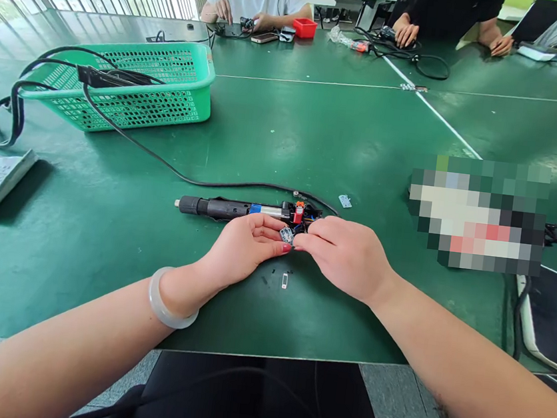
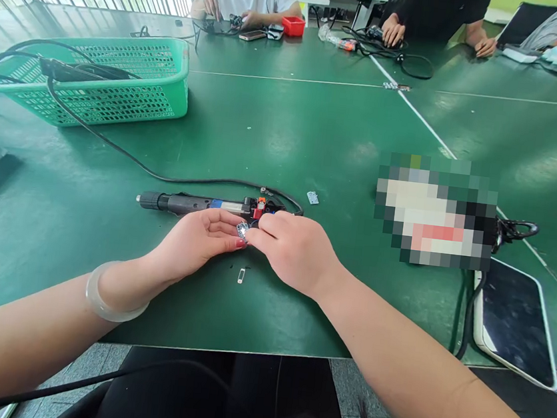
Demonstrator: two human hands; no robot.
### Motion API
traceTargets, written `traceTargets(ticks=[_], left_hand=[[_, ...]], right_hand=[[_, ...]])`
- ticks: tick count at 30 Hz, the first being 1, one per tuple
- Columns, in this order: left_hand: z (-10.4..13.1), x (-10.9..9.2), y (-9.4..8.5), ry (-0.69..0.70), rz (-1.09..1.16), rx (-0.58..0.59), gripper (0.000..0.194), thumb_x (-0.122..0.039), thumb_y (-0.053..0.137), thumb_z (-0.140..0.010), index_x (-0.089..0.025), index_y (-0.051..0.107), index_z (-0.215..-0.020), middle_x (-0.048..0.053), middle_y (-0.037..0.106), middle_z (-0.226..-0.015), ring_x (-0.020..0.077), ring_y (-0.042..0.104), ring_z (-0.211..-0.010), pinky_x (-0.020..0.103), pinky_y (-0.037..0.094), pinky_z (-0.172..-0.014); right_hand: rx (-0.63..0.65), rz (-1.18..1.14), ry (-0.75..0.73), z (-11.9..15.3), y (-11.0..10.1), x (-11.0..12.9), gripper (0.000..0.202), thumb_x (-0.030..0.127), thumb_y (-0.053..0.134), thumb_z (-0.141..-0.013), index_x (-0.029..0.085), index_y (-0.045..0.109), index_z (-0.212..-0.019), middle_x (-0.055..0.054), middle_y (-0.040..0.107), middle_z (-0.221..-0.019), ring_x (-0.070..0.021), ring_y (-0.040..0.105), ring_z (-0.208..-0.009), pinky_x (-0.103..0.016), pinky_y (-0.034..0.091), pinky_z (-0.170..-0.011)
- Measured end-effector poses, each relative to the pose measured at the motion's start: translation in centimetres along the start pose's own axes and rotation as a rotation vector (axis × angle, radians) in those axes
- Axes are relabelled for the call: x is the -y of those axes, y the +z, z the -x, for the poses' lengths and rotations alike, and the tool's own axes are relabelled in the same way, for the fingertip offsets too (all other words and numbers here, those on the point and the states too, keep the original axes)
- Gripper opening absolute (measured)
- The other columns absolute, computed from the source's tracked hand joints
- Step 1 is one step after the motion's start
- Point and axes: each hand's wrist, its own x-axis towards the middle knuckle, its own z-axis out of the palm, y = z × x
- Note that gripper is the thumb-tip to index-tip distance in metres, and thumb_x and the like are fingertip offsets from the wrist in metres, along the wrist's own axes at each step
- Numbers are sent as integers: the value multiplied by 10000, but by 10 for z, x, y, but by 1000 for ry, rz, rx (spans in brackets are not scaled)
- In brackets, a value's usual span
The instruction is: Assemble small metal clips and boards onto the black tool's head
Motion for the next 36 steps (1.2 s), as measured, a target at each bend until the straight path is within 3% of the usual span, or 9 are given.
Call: traceTargets(ticks=[18,29,36], left_hand=[[-1,2,-2,-5,63,29,288,-92,759,-647,-125,630,-902,23,715,-731,141,689,-716,317,551,-789],[0,2,-1,-22,118,36,285,-92,763,-646,-118,616,-888,30,721,-728,151,699,-717,339,553,-812],[0,0,-1,-33,116,18,282,-78,757,-650,-118,622,-895,23,711,-716,135,687,-700,318,551,-794]], right_hand=[[-2,104,-56,-4,-2,2,258,93,488,-873,205,694,-766,-8,598,-679,-127,464,-638,-262,307,-519],[-24,-195,215,-3,1,0,123,249,599,-871,197,688,-803,1,668,-724,-122,599,-669,-238,442,-601],[45,-229,236,-1,-1,1,127,255,610,-861,196,718,-830,-14,672,-743,-132,612,-681,-250,457,-606]])
